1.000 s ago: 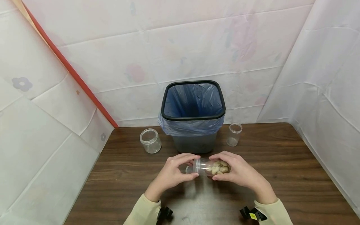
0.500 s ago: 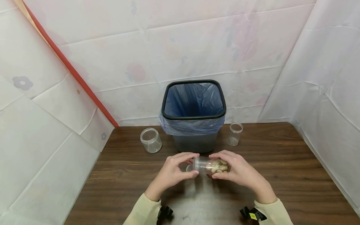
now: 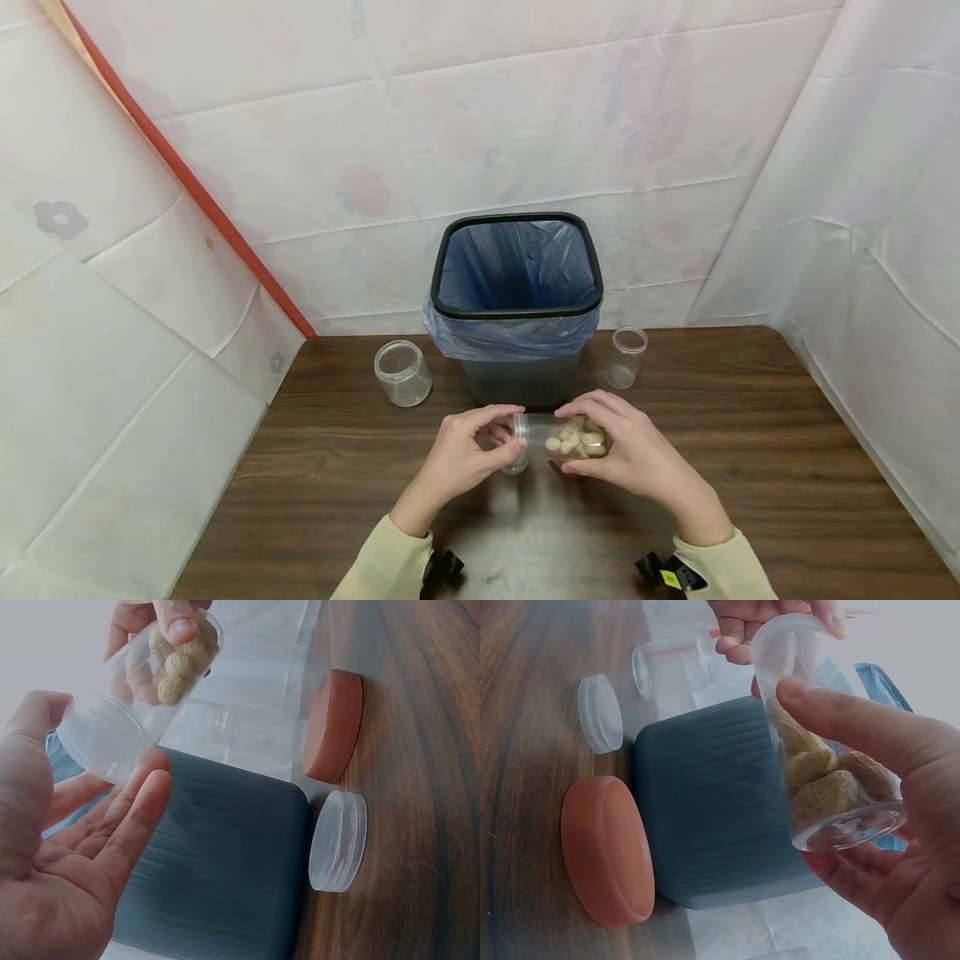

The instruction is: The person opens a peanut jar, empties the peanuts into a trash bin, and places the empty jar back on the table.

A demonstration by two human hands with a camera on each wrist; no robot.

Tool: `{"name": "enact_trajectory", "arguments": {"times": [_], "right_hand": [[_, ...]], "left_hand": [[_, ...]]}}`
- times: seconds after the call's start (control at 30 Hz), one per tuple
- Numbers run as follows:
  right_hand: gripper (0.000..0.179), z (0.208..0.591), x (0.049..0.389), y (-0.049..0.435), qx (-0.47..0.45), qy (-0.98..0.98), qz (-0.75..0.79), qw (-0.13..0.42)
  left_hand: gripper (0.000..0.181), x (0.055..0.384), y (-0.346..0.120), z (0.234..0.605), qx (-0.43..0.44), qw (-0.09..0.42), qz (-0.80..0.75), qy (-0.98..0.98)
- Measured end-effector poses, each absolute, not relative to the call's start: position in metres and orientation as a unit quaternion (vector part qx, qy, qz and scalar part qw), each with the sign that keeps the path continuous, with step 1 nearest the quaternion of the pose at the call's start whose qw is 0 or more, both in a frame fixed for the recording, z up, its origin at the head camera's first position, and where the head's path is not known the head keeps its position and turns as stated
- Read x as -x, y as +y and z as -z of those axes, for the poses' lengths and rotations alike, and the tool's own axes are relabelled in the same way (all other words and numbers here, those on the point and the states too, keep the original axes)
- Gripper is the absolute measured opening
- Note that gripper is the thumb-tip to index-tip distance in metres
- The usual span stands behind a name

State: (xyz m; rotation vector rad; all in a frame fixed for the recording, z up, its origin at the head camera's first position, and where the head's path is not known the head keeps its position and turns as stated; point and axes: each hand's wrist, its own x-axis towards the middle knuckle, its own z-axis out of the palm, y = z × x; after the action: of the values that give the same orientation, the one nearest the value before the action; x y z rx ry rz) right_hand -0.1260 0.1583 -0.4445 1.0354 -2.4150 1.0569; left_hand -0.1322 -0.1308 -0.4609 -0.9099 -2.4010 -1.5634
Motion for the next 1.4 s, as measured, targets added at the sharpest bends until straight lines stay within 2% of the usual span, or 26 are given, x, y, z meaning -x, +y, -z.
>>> {"name": "enact_trajectory", "arguments": {"times": [0.37,0.73,1.4], "right_hand": [[0.064,0.447,0.128,0.161,-0.351,-0.846,-0.384,0.116],[0.060,0.445,0.130,0.166,-0.350,-0.843,-0.399,0.085],[0.058,0.449,0.132,0.171,-0.356,-0.836,-0.414,0.059]], "left_hand": [[0.039,0.133,-0.130,0.461,0.316,0.081,0.526,-0.785],[0.055,0.130,-0.131,0.456,0.313,0.061,0.520,-0.793],[0.075,0.130,-0.131,0.453,0.402,0.084,0.484,-0.773]]}}
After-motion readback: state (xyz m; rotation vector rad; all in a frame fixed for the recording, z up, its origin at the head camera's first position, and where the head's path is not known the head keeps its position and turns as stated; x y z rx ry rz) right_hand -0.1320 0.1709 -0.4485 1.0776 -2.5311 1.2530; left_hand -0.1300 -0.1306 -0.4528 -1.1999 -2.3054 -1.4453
